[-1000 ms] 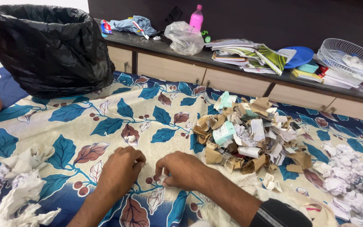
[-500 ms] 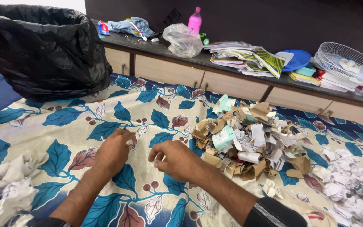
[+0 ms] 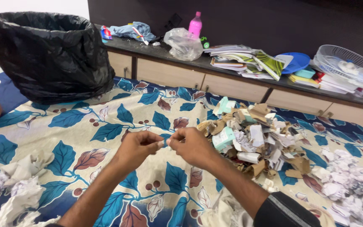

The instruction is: The person sorts crumpled paper and fabric scraps on a bed, separating them into piles. They then place the sorted materials into black trash bags lining several bins.

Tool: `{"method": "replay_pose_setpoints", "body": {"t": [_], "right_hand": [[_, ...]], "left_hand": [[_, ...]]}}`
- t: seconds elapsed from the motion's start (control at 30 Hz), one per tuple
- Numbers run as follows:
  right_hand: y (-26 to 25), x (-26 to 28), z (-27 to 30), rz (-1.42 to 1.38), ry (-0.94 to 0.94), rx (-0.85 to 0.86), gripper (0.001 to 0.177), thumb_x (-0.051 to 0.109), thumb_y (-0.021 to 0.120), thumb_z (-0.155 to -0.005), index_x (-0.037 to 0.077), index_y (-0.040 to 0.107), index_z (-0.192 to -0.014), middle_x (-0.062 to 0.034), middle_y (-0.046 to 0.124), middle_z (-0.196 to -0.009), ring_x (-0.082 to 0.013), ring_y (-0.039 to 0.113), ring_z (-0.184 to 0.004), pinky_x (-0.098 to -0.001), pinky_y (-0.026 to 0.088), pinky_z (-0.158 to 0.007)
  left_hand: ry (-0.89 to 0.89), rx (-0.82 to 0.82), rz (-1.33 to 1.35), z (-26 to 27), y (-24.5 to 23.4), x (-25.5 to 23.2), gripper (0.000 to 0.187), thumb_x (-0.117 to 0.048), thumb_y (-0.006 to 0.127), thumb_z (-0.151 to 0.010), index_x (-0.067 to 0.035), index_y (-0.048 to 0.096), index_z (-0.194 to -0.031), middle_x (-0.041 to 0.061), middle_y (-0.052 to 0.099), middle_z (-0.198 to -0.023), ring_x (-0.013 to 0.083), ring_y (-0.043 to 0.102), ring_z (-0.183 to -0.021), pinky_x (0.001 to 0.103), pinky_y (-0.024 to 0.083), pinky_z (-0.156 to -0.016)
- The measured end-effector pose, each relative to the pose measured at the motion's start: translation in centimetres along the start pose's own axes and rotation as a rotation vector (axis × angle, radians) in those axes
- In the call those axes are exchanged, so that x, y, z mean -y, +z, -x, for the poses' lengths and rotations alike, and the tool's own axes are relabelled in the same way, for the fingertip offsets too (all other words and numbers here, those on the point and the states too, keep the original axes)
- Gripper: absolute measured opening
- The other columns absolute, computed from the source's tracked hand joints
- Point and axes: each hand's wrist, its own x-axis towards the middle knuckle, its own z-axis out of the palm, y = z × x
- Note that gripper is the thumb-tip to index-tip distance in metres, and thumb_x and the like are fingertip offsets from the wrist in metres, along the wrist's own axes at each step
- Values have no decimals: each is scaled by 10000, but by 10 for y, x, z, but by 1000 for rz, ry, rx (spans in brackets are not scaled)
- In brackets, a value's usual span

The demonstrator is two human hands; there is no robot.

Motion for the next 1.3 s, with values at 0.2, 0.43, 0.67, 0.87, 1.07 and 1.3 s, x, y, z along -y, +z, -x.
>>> {"method": "replay_pose_setpoints", "body": {"t": [0.2,0.43,0.67,0.87,1.07,1.3], "right_hand": [[-50,-9,2,-194,-31,-42,245,219,759,-881,-4,735,-977,-78,766,-854,-120,645,-669,-266,527,-578],[-111,-41,15,-222,126,-116,204,111,799,-822,13,713,-979,-65,745,-852,-110,695,-721,-256,580,-652],[-144,-65,32,-228,78,-206,168,94,755,-839,0,719,-974,-36,718,-835,-106,692,-718,-270,617,-671],[-171,-60,62,-39,139,-253,127,113,738,-840,28,770,-928,0,734,-769,-84,649,-678,-245,534,-632],[-194,-69,94,-63,200,-223,133,104,721,-862,45,744,-979,-14,721,-776,-92,644,-657,-251,524,-611],[-236,-98,136,-354,122,-170,163,113,741,-887,15,725,-1017,-7,705,-832,-75,652,-737,-262,577,-707]], "left_hand": [[111,117,147,-18,50,-36,244,-99,723,-897,22,758,-1106,63,785,-962,113,717,-880,246,570,-817],[136,253,344,-36,110,-64,428,62,679,-860,37,545,-1265,125,728,-1060,151,726,-905,275,591,-797],[219,188,143,-59,147,-50,343,29,705,-849,19,605,-1177,84,722,-1054,143,735,-901,278,607,-781],[329,110,-123,-78,161,-38,227,-27,766,-825,20,683,-1030,91,767,-975,149,742,-891,292,597,-827],[444,-74,-237,-56,179,-61,189,-41,734,-858,-20,719,-1045,89,773,-1008,186,743,-915,317,581,-814],[571,201,-124,-11,249,-128,265,-114,766,-840,-38,714,-1089,73,722,-1026,176,706,-897,312,593,-686]]}}
